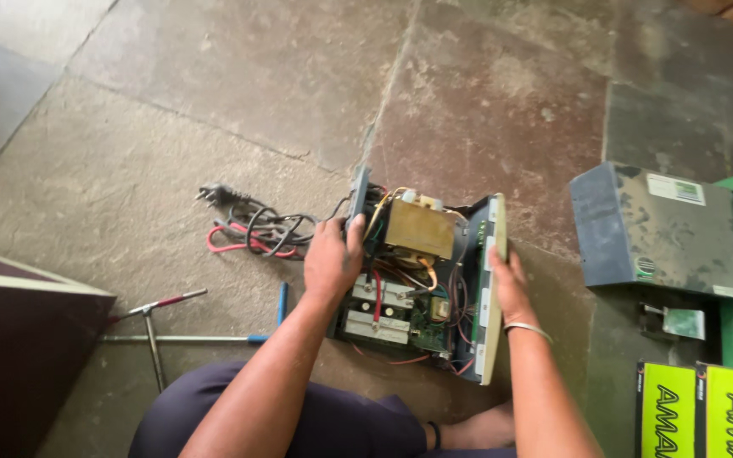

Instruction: The person sits on the floor and uses a screwdriver to tighten screws on the internal components of an open electronic device, likely a power inverter. The person adjusts the device's position and continues to work on the circuit board and transformer area.

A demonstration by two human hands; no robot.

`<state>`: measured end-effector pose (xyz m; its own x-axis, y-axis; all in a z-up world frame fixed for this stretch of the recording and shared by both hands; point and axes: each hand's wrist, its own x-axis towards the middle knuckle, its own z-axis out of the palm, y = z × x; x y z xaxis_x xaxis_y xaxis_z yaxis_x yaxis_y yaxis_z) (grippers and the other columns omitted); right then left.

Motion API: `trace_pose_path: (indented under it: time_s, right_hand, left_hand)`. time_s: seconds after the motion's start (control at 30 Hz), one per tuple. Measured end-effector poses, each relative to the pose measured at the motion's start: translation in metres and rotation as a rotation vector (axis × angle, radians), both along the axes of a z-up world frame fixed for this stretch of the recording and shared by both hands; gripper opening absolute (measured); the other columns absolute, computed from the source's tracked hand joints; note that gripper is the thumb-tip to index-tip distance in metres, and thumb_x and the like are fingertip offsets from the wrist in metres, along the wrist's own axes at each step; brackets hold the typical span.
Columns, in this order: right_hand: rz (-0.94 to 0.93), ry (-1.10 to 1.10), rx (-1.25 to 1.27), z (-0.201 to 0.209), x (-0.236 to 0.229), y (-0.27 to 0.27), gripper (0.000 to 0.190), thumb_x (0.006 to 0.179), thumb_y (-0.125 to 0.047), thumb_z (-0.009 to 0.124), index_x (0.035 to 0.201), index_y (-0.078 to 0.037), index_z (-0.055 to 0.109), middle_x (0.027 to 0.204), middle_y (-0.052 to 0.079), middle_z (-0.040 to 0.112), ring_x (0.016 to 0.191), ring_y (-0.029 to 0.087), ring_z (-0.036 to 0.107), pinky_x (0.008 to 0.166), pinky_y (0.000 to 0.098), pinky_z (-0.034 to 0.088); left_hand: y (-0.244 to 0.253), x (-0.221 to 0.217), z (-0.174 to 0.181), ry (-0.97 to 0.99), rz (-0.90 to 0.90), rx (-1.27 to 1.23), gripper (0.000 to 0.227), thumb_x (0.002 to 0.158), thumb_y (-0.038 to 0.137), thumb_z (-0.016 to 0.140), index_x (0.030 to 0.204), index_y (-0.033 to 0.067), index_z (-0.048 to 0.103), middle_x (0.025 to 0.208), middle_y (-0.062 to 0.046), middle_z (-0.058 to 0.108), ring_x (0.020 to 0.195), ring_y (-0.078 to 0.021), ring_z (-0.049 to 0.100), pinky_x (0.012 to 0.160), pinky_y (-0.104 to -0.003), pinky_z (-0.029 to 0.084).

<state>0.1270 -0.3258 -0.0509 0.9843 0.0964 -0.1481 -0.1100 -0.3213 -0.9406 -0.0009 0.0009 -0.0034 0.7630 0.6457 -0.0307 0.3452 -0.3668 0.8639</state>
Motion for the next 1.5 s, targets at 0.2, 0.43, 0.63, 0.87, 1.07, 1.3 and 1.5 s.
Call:
trace_pose_path:
  time_s: [0.2,0.43,0.63,0.87,1.07,1.3,1.5]
  right_hand:
    - [-0.084,-0.122,0.002,-0.015,0.014,-0.004,0.039,0.104,-0.037,0.067,0.126,-0.005,0.069,0.111,-0.002,0.068,0.099,0.008,0.059,0.091,0.0267,0.048]
    - [-0.046,0.114,0.051,0.001,0.007,-0.008,0.037,0.102,-0.04,0.064,0.124,-0.009,0.065,0.105,-0.001,0.068,0.093,0.011,0.06,0.084,0.0308,0.049]
    - [-0.021,-0.176,0.046,-0.007,0.004,0.002,0.038,0.104,-0.036,0.067,0.132,-0.012,0.057,0.119,-0.002,0.067,0.105,0.008,0.062,0.093,0.0259,0.051]
    - [-0.032,0.063,0.156,0.004,-0.002,-0.002,0.032,0.108,-0.04,0.066,0.123,-0.011,0.062,0.109,0.001,0.067,0.093,0.011,0.063,0.082,0.0288,0.054]
    - [-0.048,0.113,0.039,0.014,-0.011,0.01,0.041,0.108,-0.047,0.058,0.129,-0.012,0.063,0.11,0.001,0.068,0.093,0.009,0.066,0.081,0.027,0.057]
    - [-0.023,0.017,0.007,0.009,-0.008,0.01,0.05,0.11,-0.047,0.059,0.138,-0.005,0.057,0.116,0.004,0.066,0.098,0.012,0.064,0.084,0.0305,0.055]
    - [-0.033,0.123,-0.017,0.015,-0.009,0.012,0.052,0.107,-0.049,0.056,0.139,-0.009,0.058,0.121,0.001,0.069,0.103,0.01,0.067,0.088,0.0287,0.058]
  left_hand:
    - [0.003,0.004,-0.005,0.025,0.025,-0.038,0.052,0.101,0.05,0.052,0.114,0.0018,0.067,0.114,-0.024,0.064,0.102,-0.0449,0.063,0.086,-0.053,0.05]
    - [0.006,0.001,-0.005,0.027,0.032,-0.041,0.05,0.102,0.047,0.051,0.107,-0.0014,0.064,0.111,-0.026,0.063,0.1,-0.0463,0.063,0.084,-0.053,0.051]
    - [0.006,-0.003,-0.007,0.01,0.059,-0.052,0.049,0.102,0.047,0.052,0.105,-0.0001,0.063,0.111,-0.025,0.063,0.099,-0.0455,0.064,0.084,-0.053,0.052]
    - [0.007,-0.005,-0.009,0.039,0.073,-0.066,0.048,0.101,0.048,0.052,0.104,0.0004,0.062,0.11,-0.023,0.062,0.099,-0.0441,0.064,0.084,-0.052,0.052]
    - [0.008,-0.003,-0.012,0.045,0.074,-0.048,0.05,0.101,0.049,0.051,0.105,0.0005,0.062,0.11,-0.022,0.062,0.099,-0.0432,0.065,0.085,-0.051,0.053]
    - [0.009,-0.002,-0.013,0.076,0.062,-0.06,0.05,0.101,0.05,0.05,0.105,0.0007,0.061,0.109,-0.022,0.062,0.099,-0.0426,0.065,0.083,-0.052,0.053]
    - [0.011,-0.004,-0.013,0.059,0.081,-0.05,0.051,0.101,0.05,0.051,0.105,-0.0002,0.061,0.109,-0.022,0.062,0.099,-0.0424,0.065,0.085,-0.051,0.053]
